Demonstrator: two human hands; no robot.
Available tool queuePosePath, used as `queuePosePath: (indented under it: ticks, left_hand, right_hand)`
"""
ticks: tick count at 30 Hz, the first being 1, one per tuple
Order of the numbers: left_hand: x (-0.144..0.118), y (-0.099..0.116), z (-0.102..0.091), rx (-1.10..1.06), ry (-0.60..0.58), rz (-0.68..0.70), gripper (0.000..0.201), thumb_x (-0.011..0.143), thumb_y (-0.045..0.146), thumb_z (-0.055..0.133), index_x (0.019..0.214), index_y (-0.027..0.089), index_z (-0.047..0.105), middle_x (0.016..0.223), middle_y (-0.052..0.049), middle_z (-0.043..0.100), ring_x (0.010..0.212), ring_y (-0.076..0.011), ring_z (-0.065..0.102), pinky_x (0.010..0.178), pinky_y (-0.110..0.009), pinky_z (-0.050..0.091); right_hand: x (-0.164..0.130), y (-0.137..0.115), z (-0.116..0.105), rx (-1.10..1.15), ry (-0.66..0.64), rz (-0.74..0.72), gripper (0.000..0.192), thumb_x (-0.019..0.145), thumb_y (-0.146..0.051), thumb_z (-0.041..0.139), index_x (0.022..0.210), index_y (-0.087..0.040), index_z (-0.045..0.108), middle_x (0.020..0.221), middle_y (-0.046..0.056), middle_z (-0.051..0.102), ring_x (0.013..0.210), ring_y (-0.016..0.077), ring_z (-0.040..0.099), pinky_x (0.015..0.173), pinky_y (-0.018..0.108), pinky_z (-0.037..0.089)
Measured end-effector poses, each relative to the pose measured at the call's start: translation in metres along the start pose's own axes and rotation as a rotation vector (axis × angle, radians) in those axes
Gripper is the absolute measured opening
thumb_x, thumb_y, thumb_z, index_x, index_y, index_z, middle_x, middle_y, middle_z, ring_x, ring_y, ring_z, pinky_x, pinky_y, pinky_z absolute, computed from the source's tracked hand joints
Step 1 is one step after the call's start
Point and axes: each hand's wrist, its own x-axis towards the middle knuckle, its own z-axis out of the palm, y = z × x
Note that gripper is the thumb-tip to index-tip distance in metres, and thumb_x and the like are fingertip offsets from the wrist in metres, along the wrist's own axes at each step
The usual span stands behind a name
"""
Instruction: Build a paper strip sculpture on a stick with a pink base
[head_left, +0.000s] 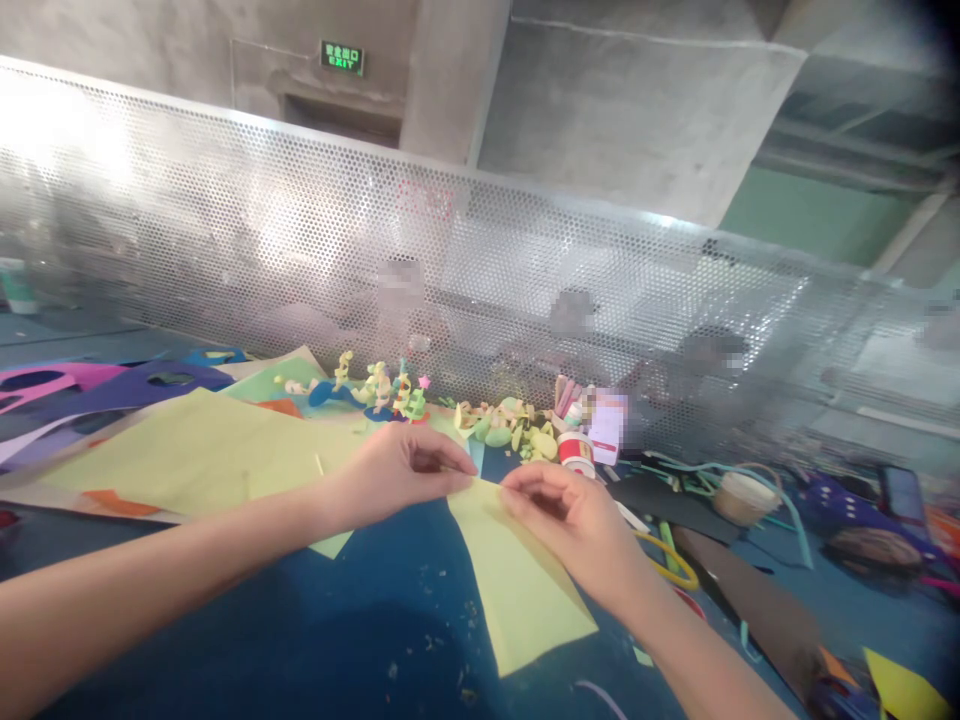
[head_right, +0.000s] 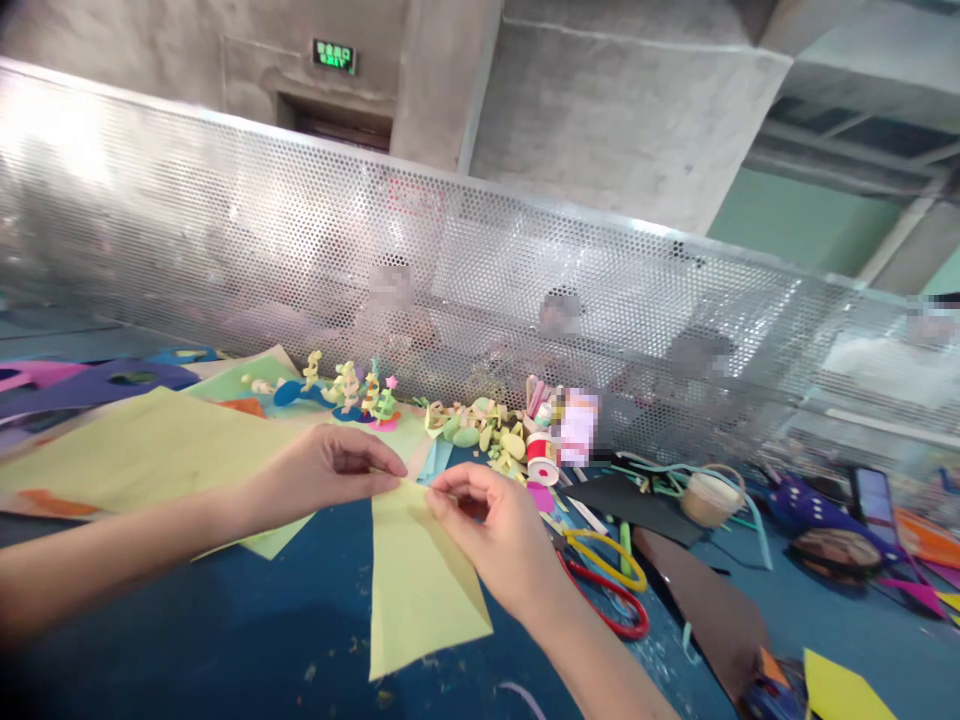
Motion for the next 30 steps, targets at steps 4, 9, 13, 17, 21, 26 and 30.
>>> queuePosePath:
  ticks: [4, 9, 13, 17, 21, 26, 30]
  left_hand:
    - [0.0024, -0.0012, -0.0032, -0.050, -0.027, -0.082, 0.018, 0.071, 0.030, 0.069, 0.080, 0.015, 0.071, 0.063, 0.000, 0.064, 0.059, -0.0102, 0.059, 0.059, -0.021, 0.047]
    - [0.0031, -0.0042, -0.0065, -0.179, -0.086, -0.130, 0.021, 0.072, 0.033, 0.068, 0.084, 0.016, 0.071, 0.071, -0.002, 0.068, 0.064, -0.0108, 0.060, 0.065, -0.022, 0.049]
    - [0.0024, -0.0043, -0.0052, -0.136, -0.039, -0.100, 0.016, 0.071, 0.027, 0.070, 0.081, 0.015, 0.071, 0.067, -0.001, 0.067, 0.062, -0.0095, 0.059, 0.062, -0.020, 0.047]
    - [0.0017, -0.0029, -0.0028, -0.118, -0.014, -0.082, 0.014, 0.070, 0.025, 0.071, 0.079, 0.015, 0.071, 0.066, 0.000, 0.067, 0.062, -0.0095, 0.059, 0.061, -0.019, 0.047]
    - [0.0013, -0.0028, -0.0020, -0.121, -0.015, -0.084, 0.015, 0.071, 0.027, 0.070, 0.080, 0.016, 0.071, 0.066, 0.000, 0.067, 0.063, -0.0099, 0.060, 0.061, -0.020, 0.047]
    - [0.0024, -0.0058, -0.0033, -0.168, -0.027, -0.095, 0.018, 0.070, 0.029, 0.071, 0.081, 0.015, 0.071, 0.067, 0.000, 0.067, 0.062, -0.0096, 0.059, 0.062, -0.020, 0.048]
    - [0.0036, -0.0066, -0.0052, -0.211, -0.045, -0.141, 0.020, 0.069, 0.031, 0.072, 0.081, 0.015, 0.071, 0.068, -0.001, 0.067, 0.063, -0.0099, 0.060, 0.064, -0.021, 0.049]
  right_hand:
    - [0.0003, 0.0024, -0.0008, -0.005, 0.014, -0.034, 0.009, 0.082, -0.028, 0.059, 0.084, -0.020, 0.063, 0.081, 0.001, 0.068, 0.075, 0.0134, 0.064, 0.069, 0.024, 0.051]
    - [0.0011, 0.0023, -0.0013, -0.010, 0.033, -0.033, 0.008, 0.081, -0.026, 0.060, 0.084, -0.021, 0.064, 0.083, 0.001, 0.069, 0.077, 0.0135, 0.064, 0.070, 0.024, 0.050]
    - [0.0014, 0.0022, -0.0010, 0.061, -0.002, 0.096, 0.013, 0.081, -0.032, 0.060, 0.082, -0.019, 0.063, 0.080, 0.002, 0.069, 0.073, 0.0134, 0.064, 0.065, 0.023, 0.049]
    - [0.0019, 0.0035, -0.0015, 0.097, -0.047, 0.182, 0.018, 0.081, -0.036, 0.059, 0.081, -0.018, 0.063, 0.076, 0.002, 0.069, 0.069, 0.0132, 0.062, 0.060, 0.022, 0.046]
    - [0.0026, 0.0019, -0.0027, 0.074, -0.032, 0.172, 0.014, 0.081, -0.032, 0.060, 0.082, -0.018, 0.063, 0.075, 0.001, 0.068, 0.067, 0.0121, 0.061, 0.059, 0.021, 0.046]
    - [0.0020, -0.0008, -0.0036, 0.065, -0.032, 0.139, 0.012, 0.081, -0.030, 0.059, 0.082, -0.018, 0.062, 0.074, 0.000, 0.067, 0.068, 0.0116, 0.061, 0.060, 0.020, 0.046]
    - [0.0022, -0.0014, -0.0038, 0.038, -0.031, 0.116, 0.010, 0.081, -0.028, 0.059, 0.082, -0.018, 0.062, 0.076, 0.000, 0.067, 0.069, 0.0118, 0.062, 0.061, 0.021, 0.047]
